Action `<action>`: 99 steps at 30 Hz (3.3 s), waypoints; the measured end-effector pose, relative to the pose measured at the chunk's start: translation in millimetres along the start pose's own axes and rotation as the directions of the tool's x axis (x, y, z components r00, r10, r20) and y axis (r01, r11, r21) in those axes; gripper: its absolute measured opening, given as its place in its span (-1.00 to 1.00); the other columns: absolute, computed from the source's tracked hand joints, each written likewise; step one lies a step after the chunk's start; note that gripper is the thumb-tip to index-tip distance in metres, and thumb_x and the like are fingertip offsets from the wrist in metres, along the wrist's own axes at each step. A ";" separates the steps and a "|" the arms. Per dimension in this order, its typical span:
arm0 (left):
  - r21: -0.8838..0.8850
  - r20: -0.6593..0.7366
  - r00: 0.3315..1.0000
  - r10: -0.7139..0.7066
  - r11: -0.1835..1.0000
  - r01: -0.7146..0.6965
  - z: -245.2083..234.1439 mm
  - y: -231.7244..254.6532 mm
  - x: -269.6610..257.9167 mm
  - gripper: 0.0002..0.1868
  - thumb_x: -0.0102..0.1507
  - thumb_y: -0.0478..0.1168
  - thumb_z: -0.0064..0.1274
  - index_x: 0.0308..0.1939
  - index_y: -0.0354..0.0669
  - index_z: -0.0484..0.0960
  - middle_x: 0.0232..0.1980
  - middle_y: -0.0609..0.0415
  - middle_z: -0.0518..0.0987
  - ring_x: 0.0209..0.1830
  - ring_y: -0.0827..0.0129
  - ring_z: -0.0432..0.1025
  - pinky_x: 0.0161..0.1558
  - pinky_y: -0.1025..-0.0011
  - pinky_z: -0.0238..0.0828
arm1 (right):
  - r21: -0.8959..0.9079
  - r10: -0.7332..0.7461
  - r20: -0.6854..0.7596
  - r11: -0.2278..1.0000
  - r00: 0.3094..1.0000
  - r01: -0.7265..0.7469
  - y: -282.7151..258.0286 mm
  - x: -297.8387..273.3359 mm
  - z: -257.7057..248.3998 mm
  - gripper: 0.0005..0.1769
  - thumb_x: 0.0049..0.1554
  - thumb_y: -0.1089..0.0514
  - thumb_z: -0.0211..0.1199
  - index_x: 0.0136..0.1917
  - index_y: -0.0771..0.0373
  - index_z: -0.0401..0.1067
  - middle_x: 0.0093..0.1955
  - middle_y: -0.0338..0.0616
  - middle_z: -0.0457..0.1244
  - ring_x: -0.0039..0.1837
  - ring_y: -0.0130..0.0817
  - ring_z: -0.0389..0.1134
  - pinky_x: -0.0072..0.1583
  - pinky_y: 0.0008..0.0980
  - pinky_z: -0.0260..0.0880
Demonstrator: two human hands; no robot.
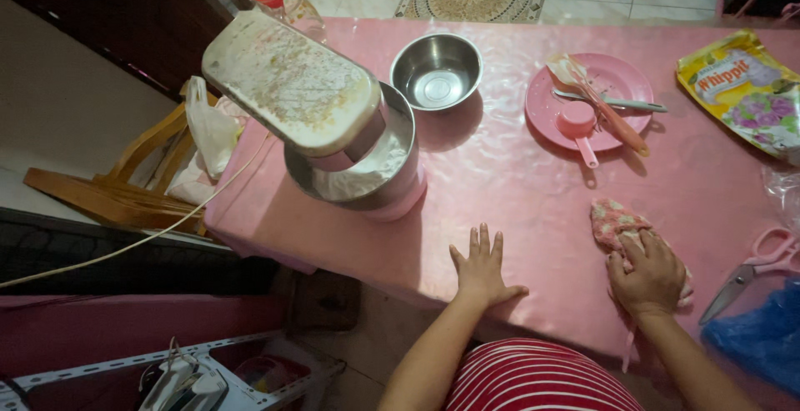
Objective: The person wipes a pink tablecloth with a small cloth while a food processor runs. They repeatedly wipe the same area near the appliance, occasionally pausing to hold the processor or adjust the cloth.
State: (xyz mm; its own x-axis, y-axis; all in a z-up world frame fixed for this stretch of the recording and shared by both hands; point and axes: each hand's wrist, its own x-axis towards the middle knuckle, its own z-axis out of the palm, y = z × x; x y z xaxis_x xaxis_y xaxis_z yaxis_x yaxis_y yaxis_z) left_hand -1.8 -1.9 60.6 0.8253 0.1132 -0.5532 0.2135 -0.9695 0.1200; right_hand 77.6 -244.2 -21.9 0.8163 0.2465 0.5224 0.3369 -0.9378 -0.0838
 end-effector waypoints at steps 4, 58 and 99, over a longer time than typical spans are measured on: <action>-0.007 0.067 0.998 -0.014 1.000 0.015 -15.5 2.8 -8.4 0.16 -0.08 0.43 -0.25 0.39 -0.03 -0.38 0.46 -0.06 -0.49 0.45 0.14 -0.57 0.18 -0.31 -0.38 | 0.005 -0.017 0.007 1.000 1.000 0.016 -1.9 3.4 -4.7 -0.61 -0.16 0.02 0.13 -0.02 -0.01 0.49 0.10 -0.21 0.30 0.07 -0.21 0.32 -0.04 -0.23 0.29; -0.022 0.137 0.989 -0.054 0.998 0.058 -30.5 9.9 -17.5 0.26 -0.15 0.41 -0.12 0.39 -0.04 -0.42 0.46 -0.01 -0.51 0.45 0.16 -0.59 0.17 -0.33 -0.29 | 0.039 -0.007 -0.027 0.999 1.000 0.008 1.2 0.3 2.7 -0.62 -0.18 0.03 0.15 -0.04 0.01 0.49 0.09 -0.16 0.30 0.08 -0.16 0.33 -0.02 -0.21 0.31; -0.045 0.032 0.999 0.026 0.999 -0.025 -31.6 10.6 -23.0 0.15 -0.08 0.33 -0.03 0.38 -0.16 -0.20 0.44 -0.22 -0.27 0.45 0.04 -0.39 0.08 -0.43 -0.19 | -0.007 0.033 -0.054 0.999 0.998 -0.033 19.0 -14.3 38.6 -0.66 -0.12 -0.11 0.12 -0.03 -0.20 0.43 0.08 -0.24 0.27 0.16 -0.22 0.31 0.13 -0.29 0.25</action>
State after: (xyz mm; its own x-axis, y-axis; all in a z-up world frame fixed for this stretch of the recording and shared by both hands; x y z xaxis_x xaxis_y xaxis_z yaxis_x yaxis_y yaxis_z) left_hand -1.9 -7.9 100.6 0.8135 0.0808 -0.5760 0.2161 -0.9614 0.1704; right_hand 90.4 -256.0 -63.7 0.8001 0.2020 0.5648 0.3063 -0.9472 -0.0952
